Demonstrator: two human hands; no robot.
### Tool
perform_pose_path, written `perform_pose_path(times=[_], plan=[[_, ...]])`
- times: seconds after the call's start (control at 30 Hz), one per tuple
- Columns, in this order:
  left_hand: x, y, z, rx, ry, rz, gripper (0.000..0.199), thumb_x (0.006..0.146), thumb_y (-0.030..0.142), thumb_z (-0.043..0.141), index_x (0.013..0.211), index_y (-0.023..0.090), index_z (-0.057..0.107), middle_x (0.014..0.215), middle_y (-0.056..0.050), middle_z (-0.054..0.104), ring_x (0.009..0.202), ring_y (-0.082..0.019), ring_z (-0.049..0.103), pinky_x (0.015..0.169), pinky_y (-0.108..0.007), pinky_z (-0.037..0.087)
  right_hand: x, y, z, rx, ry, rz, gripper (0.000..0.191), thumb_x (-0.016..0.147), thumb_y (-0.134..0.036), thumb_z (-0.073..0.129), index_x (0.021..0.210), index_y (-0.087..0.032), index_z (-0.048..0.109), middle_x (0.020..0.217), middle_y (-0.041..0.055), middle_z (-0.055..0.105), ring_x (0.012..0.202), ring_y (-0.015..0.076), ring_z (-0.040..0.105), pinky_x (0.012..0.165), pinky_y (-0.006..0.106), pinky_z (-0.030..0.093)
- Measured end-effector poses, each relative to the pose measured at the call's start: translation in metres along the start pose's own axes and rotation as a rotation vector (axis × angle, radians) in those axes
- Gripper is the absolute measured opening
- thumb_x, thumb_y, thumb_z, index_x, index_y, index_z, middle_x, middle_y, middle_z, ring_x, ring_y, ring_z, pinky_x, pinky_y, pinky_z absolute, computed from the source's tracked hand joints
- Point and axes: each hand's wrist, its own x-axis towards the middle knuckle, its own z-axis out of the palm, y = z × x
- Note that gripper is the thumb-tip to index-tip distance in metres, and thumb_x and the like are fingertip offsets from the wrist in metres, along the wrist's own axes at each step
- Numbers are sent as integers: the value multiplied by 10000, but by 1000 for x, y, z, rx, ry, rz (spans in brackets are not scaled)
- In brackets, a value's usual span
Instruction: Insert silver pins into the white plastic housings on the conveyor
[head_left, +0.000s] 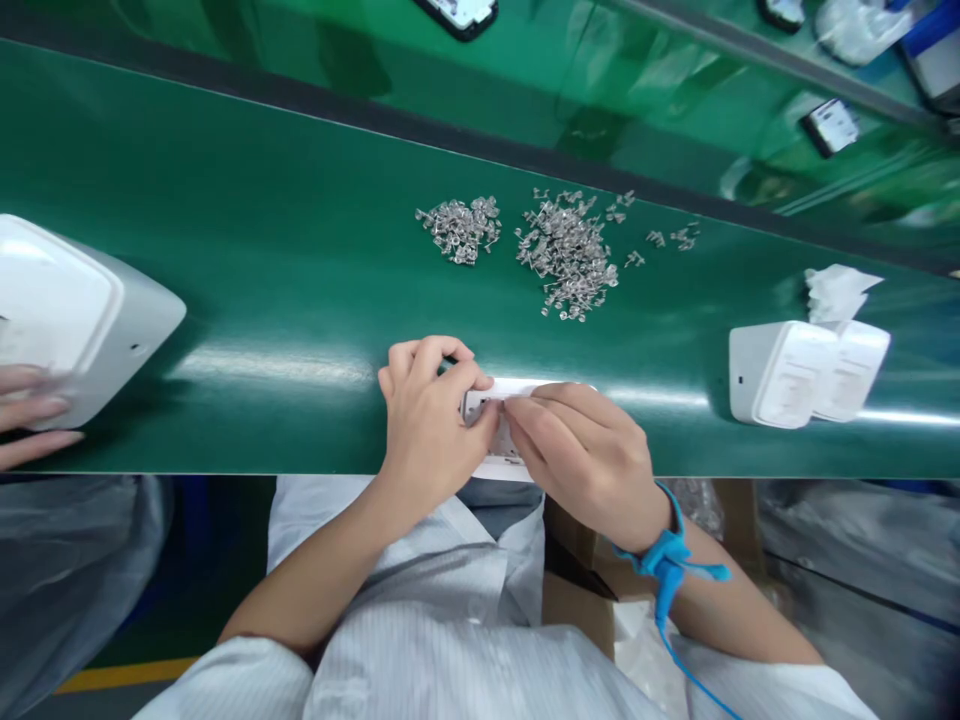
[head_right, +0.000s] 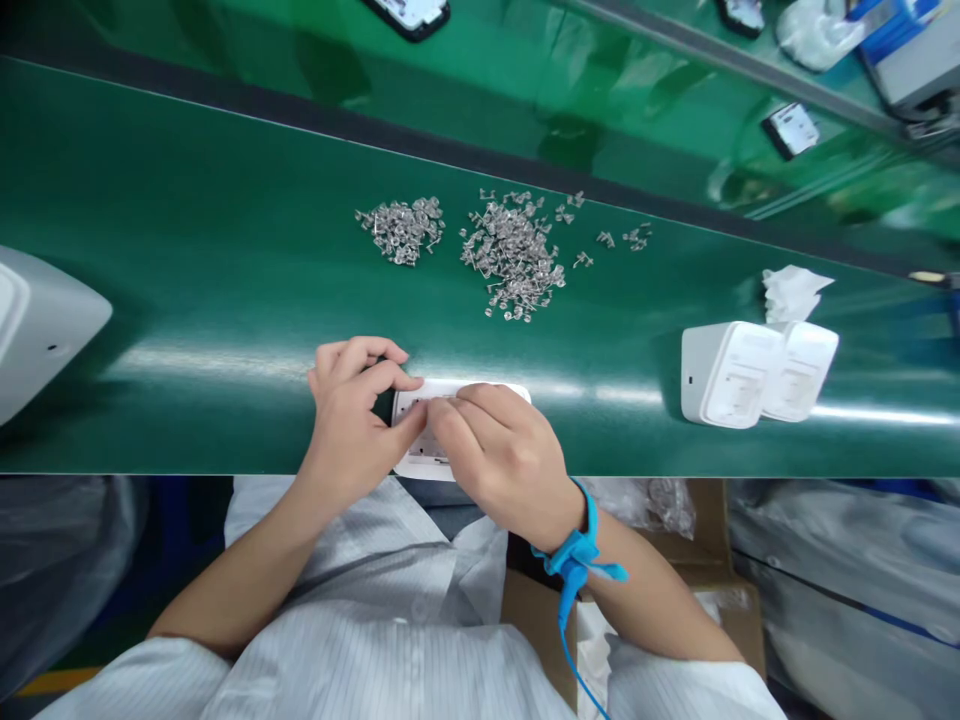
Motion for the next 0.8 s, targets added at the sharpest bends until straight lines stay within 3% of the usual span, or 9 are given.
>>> perform_pose_path(times=[0.2, 0.3, 0.5, 0.57, 0.63, 0.7, 0.8], plan=[[-1, -3, 1, 26, 31, 78, 186, 741, 186, 810, 844, 218, 658, 1198, -28, 627, 1163, -280, 475, 902, -449, 356, 1, -4, -2, -19, 336, 161, 389, 784, 7, 710, 1104, -187, 602, 854, 41, 703, 826, 193, 651, 722, 313, 569], [-2, -5, 3, 55, 84, 163, 180, 748, 165, 797, 821, 207, 638, 1115, -12, 668, 1127, -264, 516, 895, -444, 346, -2, -4, 1, -18, 443, 182, 424, 760, 14, 701, 1118, -195, 610, 868, 42, 707, 818, 203, 647, 707, 341, 569], [-2, -7, 10, 195, 170, 388, 72, 866, 146, 683, 819, 181, 640, 869, -11, 655, 907, -198, 605, 819, -419, 338, -9, 8, 15, 353, 771, 422, 253, 842, -108, 655, 1061, -219, 590, 856, 28, 637, 756, 184, 647, 649, 340, 539], [-2, -7, 8, 254, 166, 401, 55, 883, 171, 677, 832, 179, 656, 839, -20, 628, 845, -196, 591, 790, -410, 340, -22, 30, 15, 289, 838, 520, 203, 883, -182, 633, 1076, -200, 576, 899, 44, 638, 774, 184, 662, 689, 350, 547], [-4, -12, -2, 311, 149, 397, 58, 898, 203, 683, 845, 189, 665, 836, -23, 624, 839, -208, 588, 798, -412, 346, -46, 65, 8, 41, 806, 625, 234, 898, -268, 624, 1111, -179, 587, 963, 84, 663, 854, 219, 669, 773, 398, 544], [-6, -27, -23, 373, 155, 396, 64, 916, 228, 682, 861, 202, 665, 865, -21, 654, 866, -216, 609, 828, -419, 359, -81, 107, -5, -314, 681, 769, 328, 874, -370, 636, 1119, -151, 633, 1052, 140, 674, 960, 283, 646, 852, 459, 503], [-9, -71, -77, 485, 261, 348, 106, 929, 317, 689, 923, 213, 670, 916, -19, 696, 882, -226, 646, 826, -405, 396, -140, 162, -26, -603, 470, 1048, 513, 872, -505, 581, 1143, -76, 661, 1046, 240, 677, 918, 346, 632, 752, 465, 419]])
